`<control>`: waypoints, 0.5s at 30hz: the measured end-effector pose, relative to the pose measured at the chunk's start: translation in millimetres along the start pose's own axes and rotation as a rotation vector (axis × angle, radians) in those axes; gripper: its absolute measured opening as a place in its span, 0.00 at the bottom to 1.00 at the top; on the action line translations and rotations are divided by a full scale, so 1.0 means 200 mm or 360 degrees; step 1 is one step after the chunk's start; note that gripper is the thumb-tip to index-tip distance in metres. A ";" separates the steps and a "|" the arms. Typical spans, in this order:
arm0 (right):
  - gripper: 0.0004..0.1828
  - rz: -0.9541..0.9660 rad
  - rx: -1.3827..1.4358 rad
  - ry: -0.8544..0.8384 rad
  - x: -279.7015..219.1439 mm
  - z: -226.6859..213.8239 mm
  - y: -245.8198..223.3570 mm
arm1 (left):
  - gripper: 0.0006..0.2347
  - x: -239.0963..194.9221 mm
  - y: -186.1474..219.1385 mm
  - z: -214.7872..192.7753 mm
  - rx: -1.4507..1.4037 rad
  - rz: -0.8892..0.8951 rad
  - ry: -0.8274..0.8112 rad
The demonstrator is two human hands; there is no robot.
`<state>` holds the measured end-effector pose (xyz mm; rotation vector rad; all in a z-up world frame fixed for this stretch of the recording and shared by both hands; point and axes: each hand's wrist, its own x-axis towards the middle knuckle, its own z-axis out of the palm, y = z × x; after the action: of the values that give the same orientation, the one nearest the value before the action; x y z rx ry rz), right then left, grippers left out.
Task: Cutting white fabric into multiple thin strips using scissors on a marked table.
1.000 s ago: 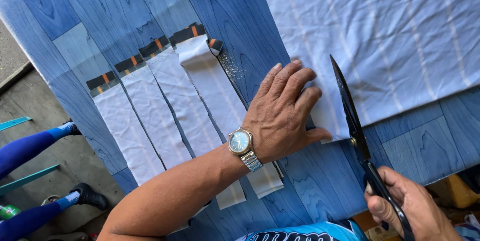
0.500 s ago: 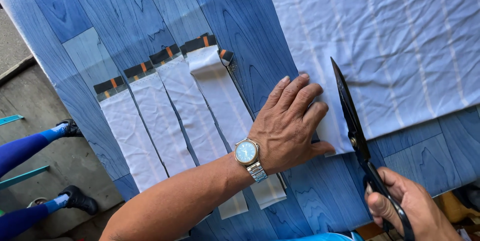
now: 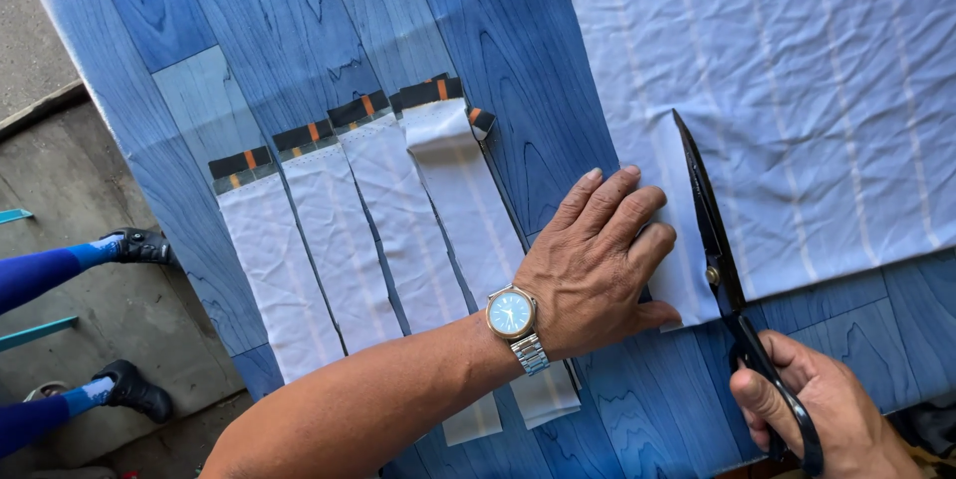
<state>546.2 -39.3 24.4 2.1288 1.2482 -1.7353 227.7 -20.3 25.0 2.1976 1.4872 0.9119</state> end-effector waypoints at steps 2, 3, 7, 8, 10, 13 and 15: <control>0.21 0.0011 0.0111 -0.0021 0.00 -0.01 -0.02 | 0.34 -0.01 0.00 0.00 -0.0021 -0.0002 -0.0011; 0.20 -0.0044 0.0042 -0.0043 -0.02 0.00 -0.08 | 0.34 -0.01 0.00 0.00 -0.0017 -0.0005 -0.0010; 0.27 -0.0344 -0.0136 -0.0170 -0.07 0.01 -0.30 | 0.34 -0.01 0.00 0.00 0.0003 -0.0001 -0.0005; 0.27 -0.0350 -0.0136 -0.0166 -0.06 0.02 -0.31 | 0.34 0.00 0.00 0.00 0.0007 0.0004 0.0000; 0.24 -0.0286 0.0138 -0.0222 -0.05 0.03 -0.32 | 0.34 -0.01 0.00 0.00 -0.0021 -0.0012 -0.0005; 0.25 -0.0293 0.0059 -0.0226 -0.06 0.03 -0.37 | 0.33 -0.01 0.00 0.00 -0.0024 -0.0013 -0.0011; 0.24 -0.0316 0.0086 -0.0165 -0.02 0.05 -0.32 | 0.32 -0.01 0.00 0.00 -0.0038 -0.0021 -0.0013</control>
<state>496.8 -5.0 49.4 1.9721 1.4419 -1.9513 227.8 -21.6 24.4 2.1694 1.4782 0.9108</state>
